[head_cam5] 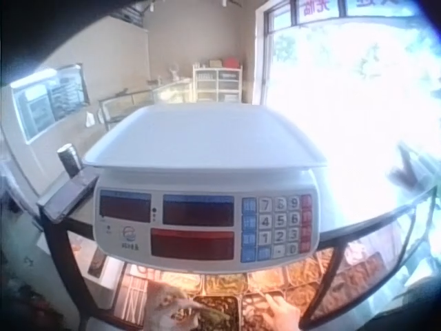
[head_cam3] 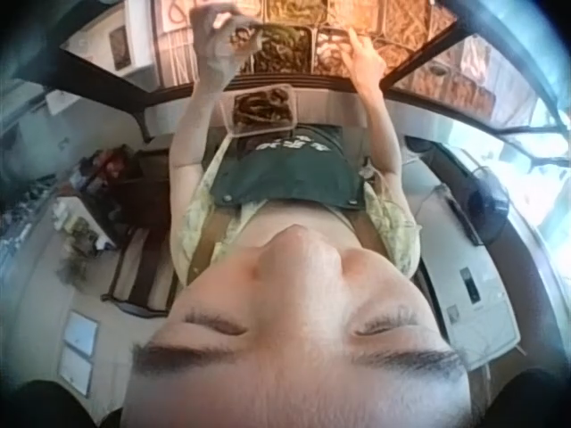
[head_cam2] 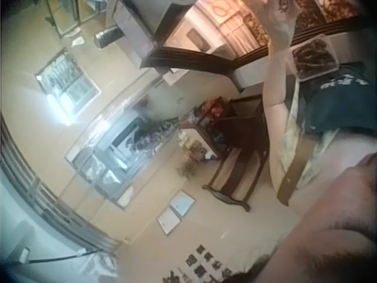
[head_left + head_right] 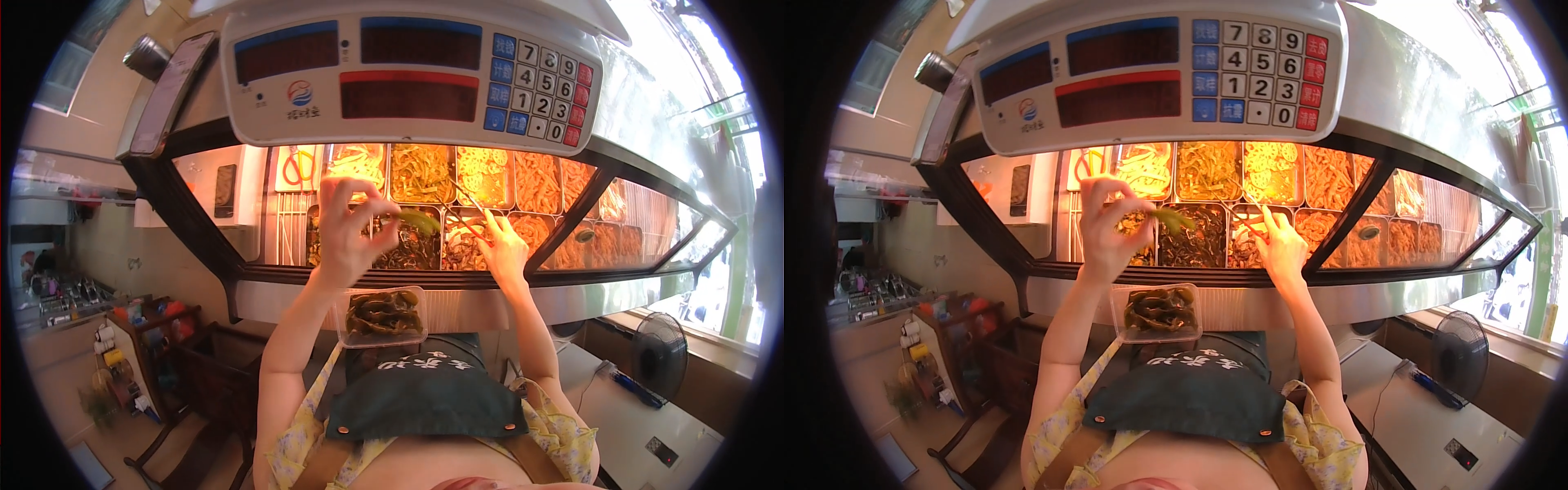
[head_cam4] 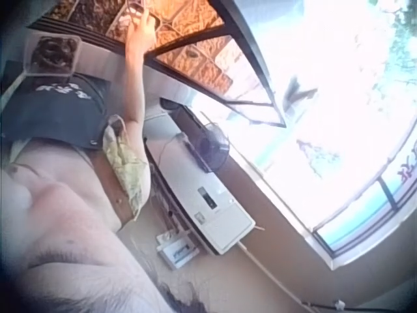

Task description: Transfer prepared side dishes from a large tray into a plastic container using tongs, then weighing the container on a scale.

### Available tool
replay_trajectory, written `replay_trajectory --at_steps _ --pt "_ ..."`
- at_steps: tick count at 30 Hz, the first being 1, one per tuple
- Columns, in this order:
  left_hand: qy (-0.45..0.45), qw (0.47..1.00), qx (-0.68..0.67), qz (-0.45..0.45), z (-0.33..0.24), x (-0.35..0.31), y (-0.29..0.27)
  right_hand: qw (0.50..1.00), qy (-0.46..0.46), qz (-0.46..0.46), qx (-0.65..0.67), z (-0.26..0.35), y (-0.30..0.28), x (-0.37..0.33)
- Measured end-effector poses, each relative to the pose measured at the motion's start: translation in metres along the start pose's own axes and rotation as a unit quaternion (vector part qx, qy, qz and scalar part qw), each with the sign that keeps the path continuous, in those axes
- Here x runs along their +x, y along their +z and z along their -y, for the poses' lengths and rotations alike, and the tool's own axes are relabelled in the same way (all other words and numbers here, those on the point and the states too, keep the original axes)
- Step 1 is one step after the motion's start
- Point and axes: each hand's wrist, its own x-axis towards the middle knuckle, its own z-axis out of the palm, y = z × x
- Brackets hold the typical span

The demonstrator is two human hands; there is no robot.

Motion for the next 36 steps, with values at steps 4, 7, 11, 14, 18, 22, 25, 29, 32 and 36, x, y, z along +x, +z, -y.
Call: replay_trajectory --at_steps 4,7,11,14,18,22,25,29,32,36 --pt "0.082 0.996 -0.04 0.014 -0.074 0.024 -0.062 1.0 -0.011 -0.003 -0.014 -0.007 0.013 -0.012" --pt "0.106 0.993 -0.041 0.017 -0.118 0.032 -0.105 0.999 -0.035 0.0 0.001 0.009 0.009 -0.013" --pt "0.132 0.977 -0.15 -0.076 -0.149 0.024 -0.107 0.998 -0.061 -0.034 0.003 0.015 0.014 -0.019" --pt "0.137 0.97 -0.187 -0.073 -0.158 0.021 -0.114 0.998 -0.061 -0.03 0.009 0.015 0.015 -0.024" --pt "0.133 0.968 -0.194 -0.084 -0.174 0.013 -0.115 0.999 -0.041 -0.009 0.019 0.016 0.014 -0.029" --pt "0.131 0.943 -0.256 -0.166 -0.187 0.012 -0.118 0.999 -0.036 0.009 0.032 0.016 0.019 -0.035" --pt "0.188 0.951 -0.178 -0.171 -0.182 0.011 -0.114 0.998 -0.015 0.03 0.045 0.01 0.022 -0.04" --pt "0.189 0.952 -0.157 -0.182 -0.18 0.007 -0.119 0.998 -0.012 0.026 0.049 0.015 0.023 -0.039" --pt "0.205 0.948 -0.155 -0.189 -0.178 0.01 -0.122 0.999 -0.031 -0.002 0.017 0.01 0.029 -0.041" --pt "0.193 0.945 -0.209 -0.165 -0.179 0.012 -0.124 0.999 -0.03 -0.003 0.016 0.014 0.027 -0.04"
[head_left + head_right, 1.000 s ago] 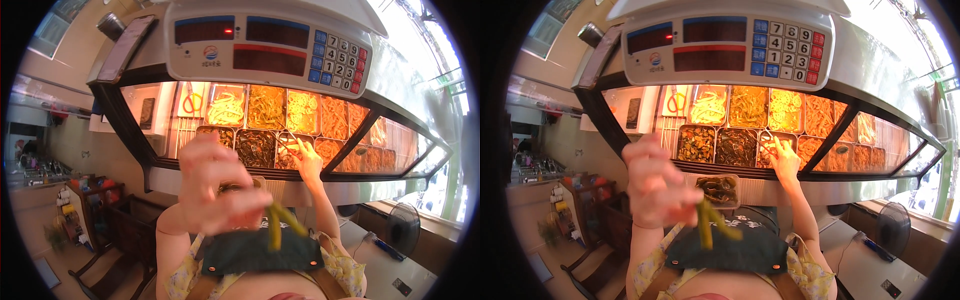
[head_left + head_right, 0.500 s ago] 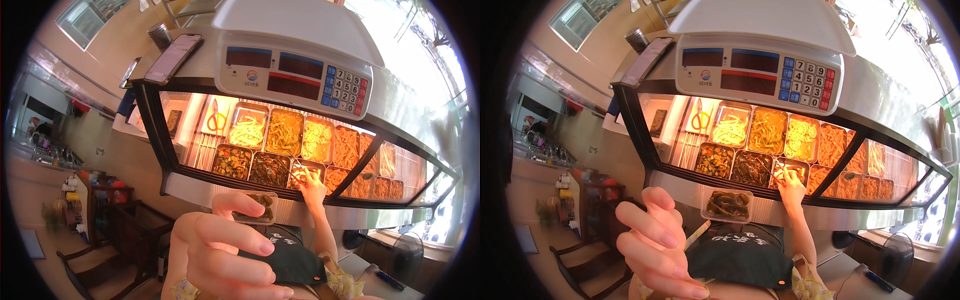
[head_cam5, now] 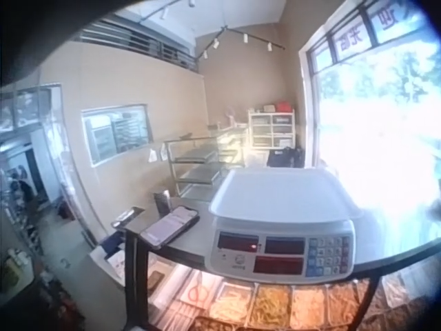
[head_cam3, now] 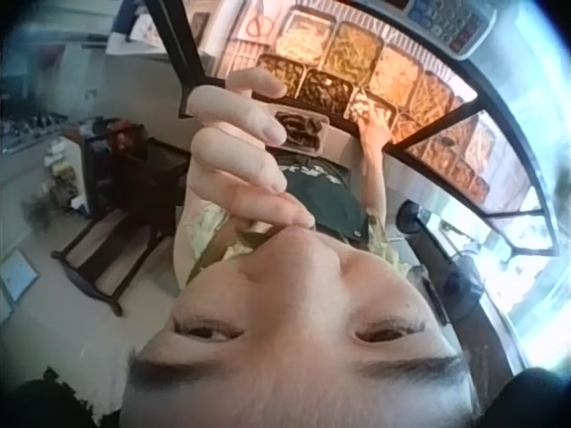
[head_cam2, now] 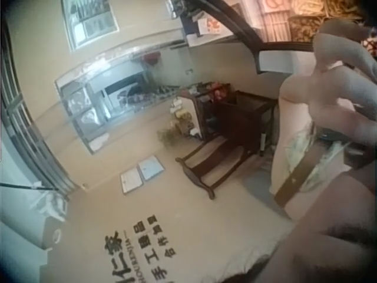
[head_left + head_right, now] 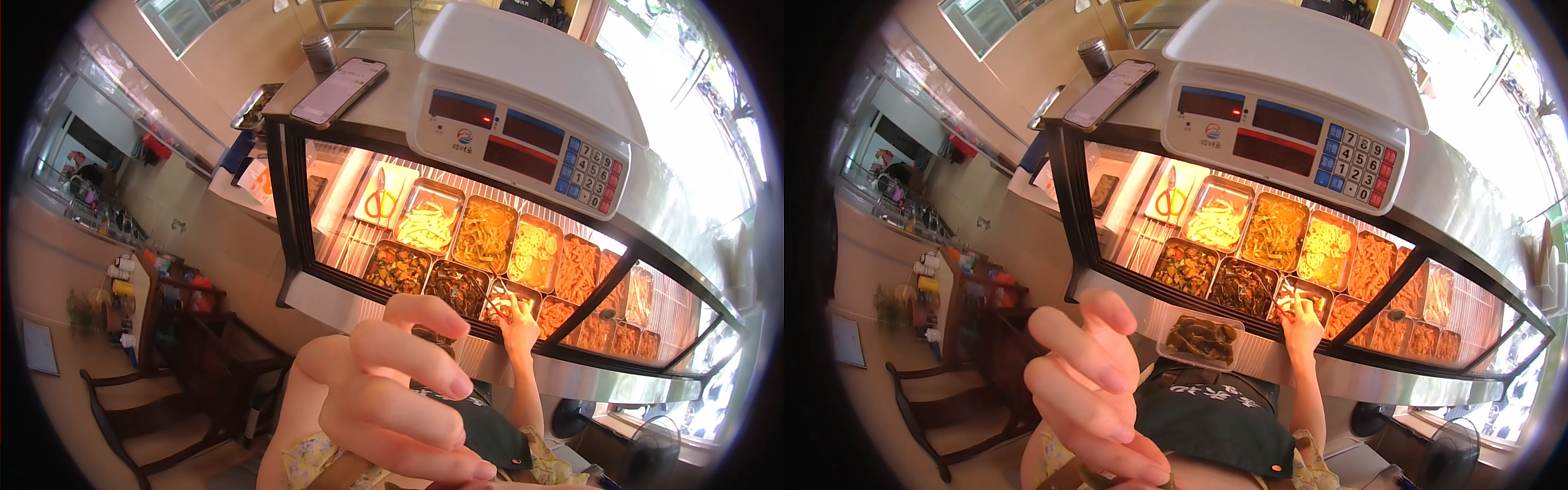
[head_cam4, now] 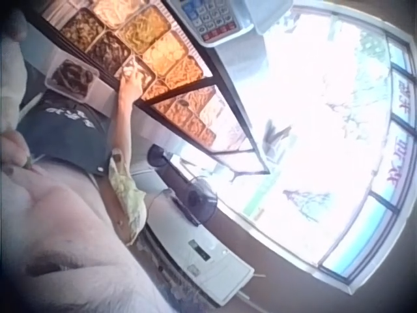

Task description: Transfer prepared side dishes from a large tray into a plastic container using tongs, then weighing the container on a scale.

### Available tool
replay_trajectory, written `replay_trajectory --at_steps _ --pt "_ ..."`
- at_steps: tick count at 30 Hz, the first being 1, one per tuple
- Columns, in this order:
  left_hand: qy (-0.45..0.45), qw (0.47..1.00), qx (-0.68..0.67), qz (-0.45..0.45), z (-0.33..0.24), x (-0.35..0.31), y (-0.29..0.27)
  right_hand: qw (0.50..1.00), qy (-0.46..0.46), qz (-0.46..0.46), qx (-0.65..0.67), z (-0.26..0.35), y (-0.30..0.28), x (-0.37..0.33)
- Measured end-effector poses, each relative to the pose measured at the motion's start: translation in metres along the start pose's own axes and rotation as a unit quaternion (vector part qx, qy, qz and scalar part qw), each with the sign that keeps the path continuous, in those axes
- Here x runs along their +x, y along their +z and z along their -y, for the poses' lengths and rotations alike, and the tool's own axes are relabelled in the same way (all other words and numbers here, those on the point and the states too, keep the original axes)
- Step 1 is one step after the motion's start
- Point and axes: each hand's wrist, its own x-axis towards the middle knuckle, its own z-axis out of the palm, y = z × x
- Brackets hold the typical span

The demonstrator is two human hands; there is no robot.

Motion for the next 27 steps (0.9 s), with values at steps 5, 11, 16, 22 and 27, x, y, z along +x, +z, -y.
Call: replay_trajectory --at_steps 5,11,16,22,27 --pt "-0.098 0.986 -0.111 -0.08 -0.011 0.015 0.006 1.0 -0.005 -0.004 0.006 0.0 0.001 -0.001" --pt "0.011 0.99 -0.129 -0.052 0.014 0.011 0.001 0.999 -0.027 -0.027 -0.009 -0.004 0.003 0.0" --pt "-0.015 0.997 0.048 0.054 0.037 0.012 -0.02 1.0 0.008 0.002 0.01 -0.003 0.002 -0.003" --pt "0.001 0.931 0.359 0.07 0.069 0.003 -0.03 1.0 0.0 -0.015 -0.003 -0.005 0.011 0.0" --pt "0.021 0.92 0.383 0.085 0.066 0.01 -0.021 0.997 -0.023 -0.057 -0.039 -0.012 0.017 0.007"
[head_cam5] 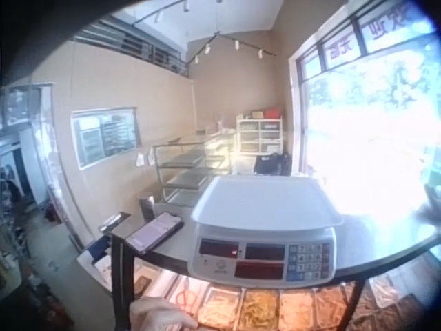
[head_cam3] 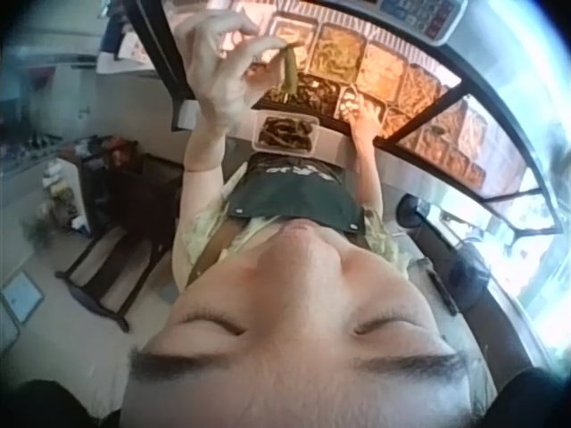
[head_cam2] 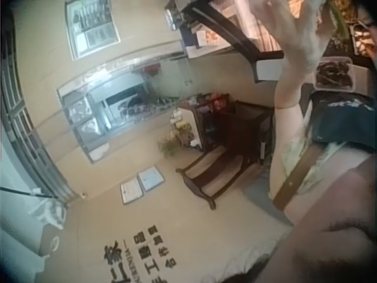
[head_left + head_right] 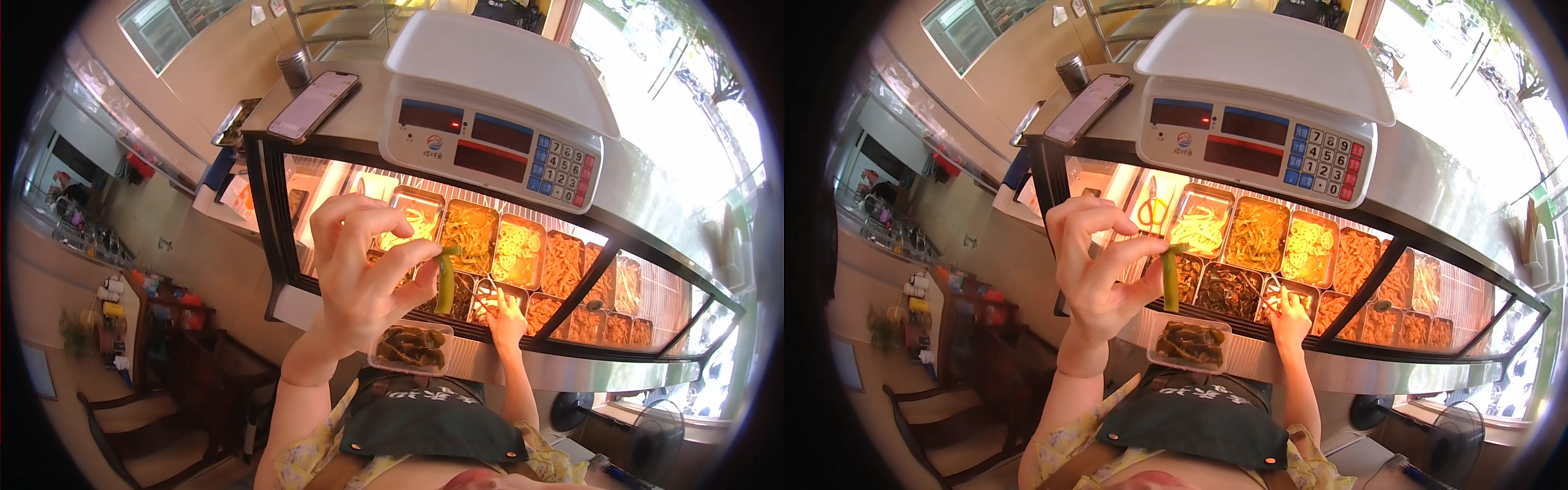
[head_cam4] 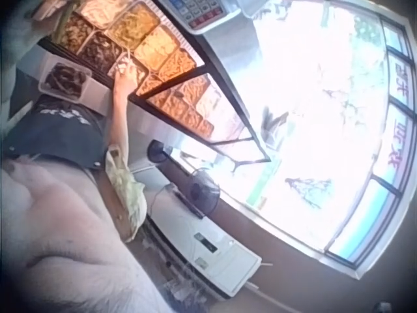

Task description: Transfer prepared side dishes from a large tray into a plastic container using tongs, then weighing the container on a scale.

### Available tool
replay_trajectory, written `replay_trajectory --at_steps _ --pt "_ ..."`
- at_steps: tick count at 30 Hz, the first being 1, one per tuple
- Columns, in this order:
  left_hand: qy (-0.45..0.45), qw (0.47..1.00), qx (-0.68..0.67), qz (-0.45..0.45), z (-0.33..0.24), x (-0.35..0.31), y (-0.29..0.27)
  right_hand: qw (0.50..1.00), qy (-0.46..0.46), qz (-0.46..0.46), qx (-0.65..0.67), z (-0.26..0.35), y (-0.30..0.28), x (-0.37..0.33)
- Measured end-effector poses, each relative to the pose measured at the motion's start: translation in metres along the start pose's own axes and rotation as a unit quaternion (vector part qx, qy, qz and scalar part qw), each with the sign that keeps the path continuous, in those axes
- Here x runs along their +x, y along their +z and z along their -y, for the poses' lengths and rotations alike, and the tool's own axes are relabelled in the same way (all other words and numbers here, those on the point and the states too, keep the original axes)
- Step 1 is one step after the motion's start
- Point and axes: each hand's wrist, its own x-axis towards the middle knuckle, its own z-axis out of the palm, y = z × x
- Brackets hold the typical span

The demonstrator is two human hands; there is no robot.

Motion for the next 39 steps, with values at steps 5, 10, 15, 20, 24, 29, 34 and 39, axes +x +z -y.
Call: replay_trajectory --at_steps 5,10,15,20,24,29,34,39 --pt "-0.023 0.998 -0.051 0.037 -0.019 0.018 -0.013 0.999 -0.008 -0.033 -0.016 0.0 0.01 0.008" --pt "0.014 0.993 -0.114 0.029 -0.039 0.039 -0.021 0.999 -0.006 -0.034 -0.026 0.0 0.008 0.007" --pt "0.025 0.987 -0.158 0.018 -0.053 0.051 -0.027 0.999 -0.006 -0.019 -0.029 0.008 0.001 0.006" --pt "-0.001 0.986 -0.157 0.063 -0.068 0.053 -0.042 0.999 0.001 -0.033 -0.026 -0.001 0.005 0.001" --pt "0.028 0.983 -0.169 0.066 -0.064 0.047 -0.046 0.999 -0.002 -0.03 -0.027 0.001 0.008 0.001" --pt "0.025 0.99 -0.133 0.026 -0.066 0.04 -0.048 0.999 -0.012 -0.032 -0.026 0.003 0.008 0.005" --pt "0.054 0.984 -0.171 0.005 -0.056 0.036 -0.032 0.999 -0.003 -0.032 -0.028 -0.003 0.008 0.004" --pt "-0.011 0.984 -0.176 0.016 -0.069 0.032 -0.041 0.999 -0.007 -0.029 -0.023 0.003 0.009 0.004"
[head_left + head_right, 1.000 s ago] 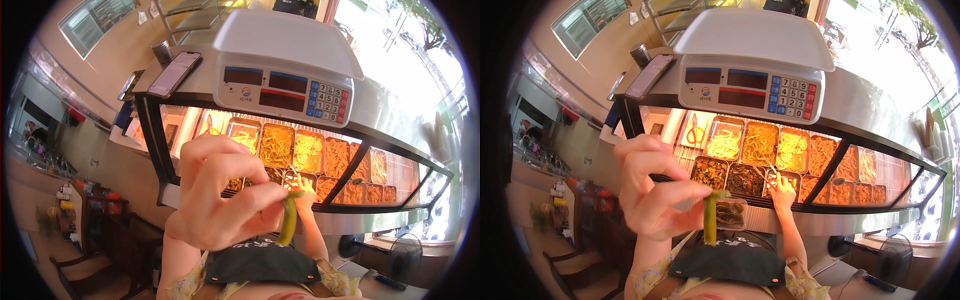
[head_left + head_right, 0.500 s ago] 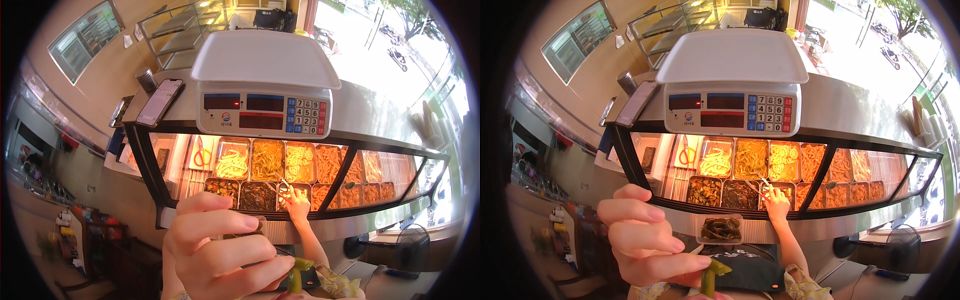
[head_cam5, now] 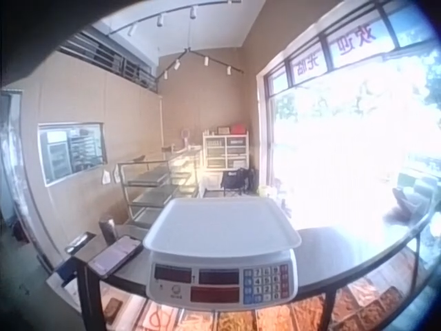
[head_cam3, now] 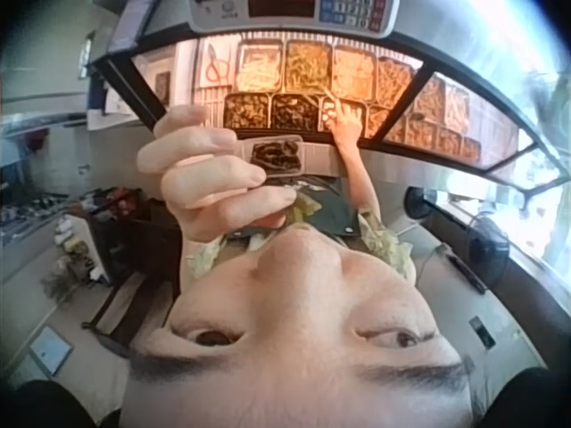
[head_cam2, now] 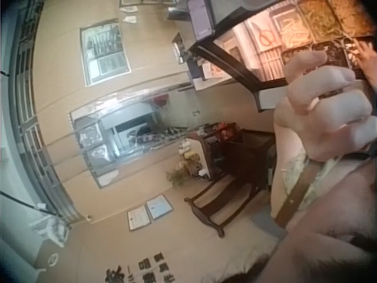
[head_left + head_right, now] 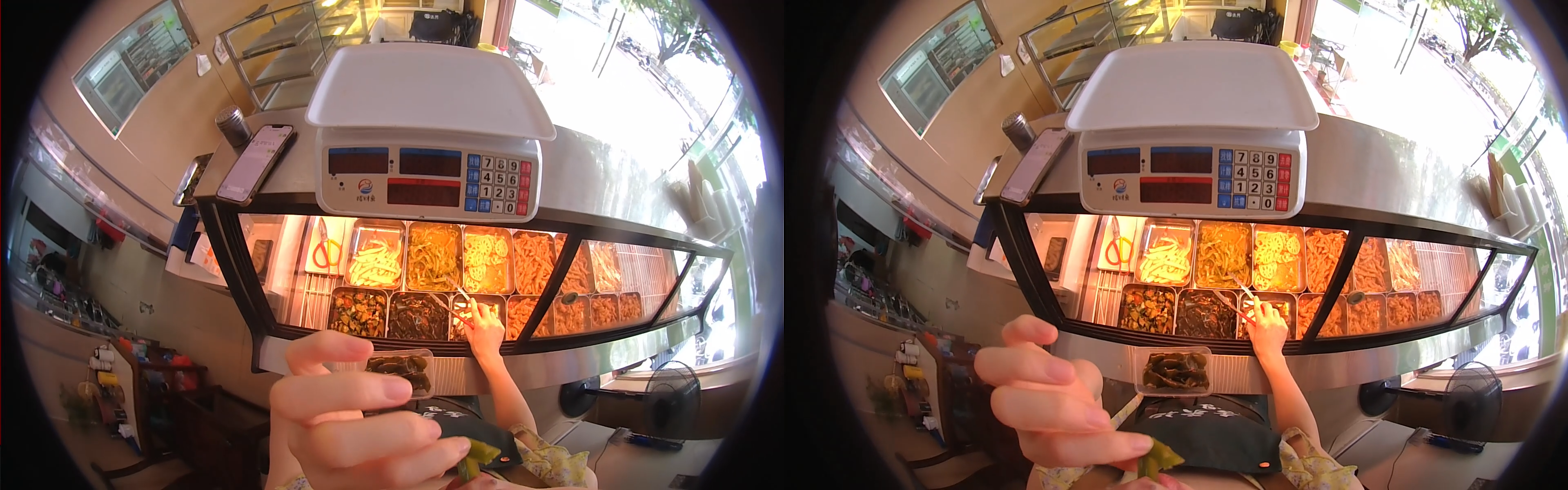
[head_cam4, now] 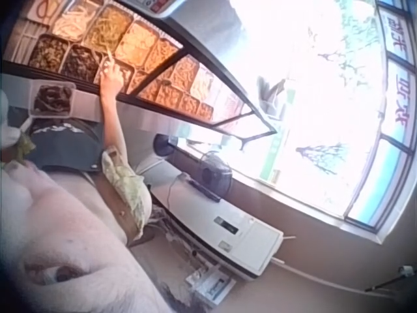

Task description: Transfer prepared side dishes from a large tray into a plastic container using tongs, then weighing the container on a scale.

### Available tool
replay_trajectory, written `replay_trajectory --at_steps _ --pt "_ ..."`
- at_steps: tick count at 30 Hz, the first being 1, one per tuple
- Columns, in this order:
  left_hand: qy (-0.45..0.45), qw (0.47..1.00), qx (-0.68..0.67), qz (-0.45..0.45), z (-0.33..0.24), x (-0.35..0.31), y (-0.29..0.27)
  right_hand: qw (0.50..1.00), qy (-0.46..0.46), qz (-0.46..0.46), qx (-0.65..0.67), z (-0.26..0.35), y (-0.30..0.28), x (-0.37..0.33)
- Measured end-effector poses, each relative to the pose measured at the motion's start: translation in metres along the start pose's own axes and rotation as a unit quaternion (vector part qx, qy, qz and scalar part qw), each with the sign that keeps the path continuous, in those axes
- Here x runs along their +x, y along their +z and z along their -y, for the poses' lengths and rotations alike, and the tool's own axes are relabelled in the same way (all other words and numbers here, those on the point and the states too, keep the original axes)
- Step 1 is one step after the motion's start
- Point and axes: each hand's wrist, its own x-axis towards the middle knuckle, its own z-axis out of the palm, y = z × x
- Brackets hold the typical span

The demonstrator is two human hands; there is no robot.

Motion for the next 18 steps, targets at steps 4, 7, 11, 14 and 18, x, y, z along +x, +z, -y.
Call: replay_trajectory --at_steps 4,7,11,14,18 --pt "0.033 0.998 -0.058 -0.02 0.002 -0.007 0.004 1.0 0.001 0.005 0.003 -0.002 -0.001 0.0" --pt "-0.017 0.995 -0.087 -0.038 -0.008 -0.003 0.001 1.0 -0.008 0.004 -0.004 0.002 -0.002 0.001" --pt "0.02 0.99 -0.141 -0.016 0.005 -0.008 0.007 1.0 -0.001 0.005 -0.002 0.0 -0.004 0.0" --pt "0.032 0.986 -0.163 -0.011 0.018 -0.007 0.008 1.0 0.007 -0.013 -0.002 -0.005 -0.002 -0.002" --pt "0.055 0.991 -0.121 -0.023 0.046 -0.03 0.007 1.0 0.019 0.011 -0.006 -0.001 0.006 -0.002"
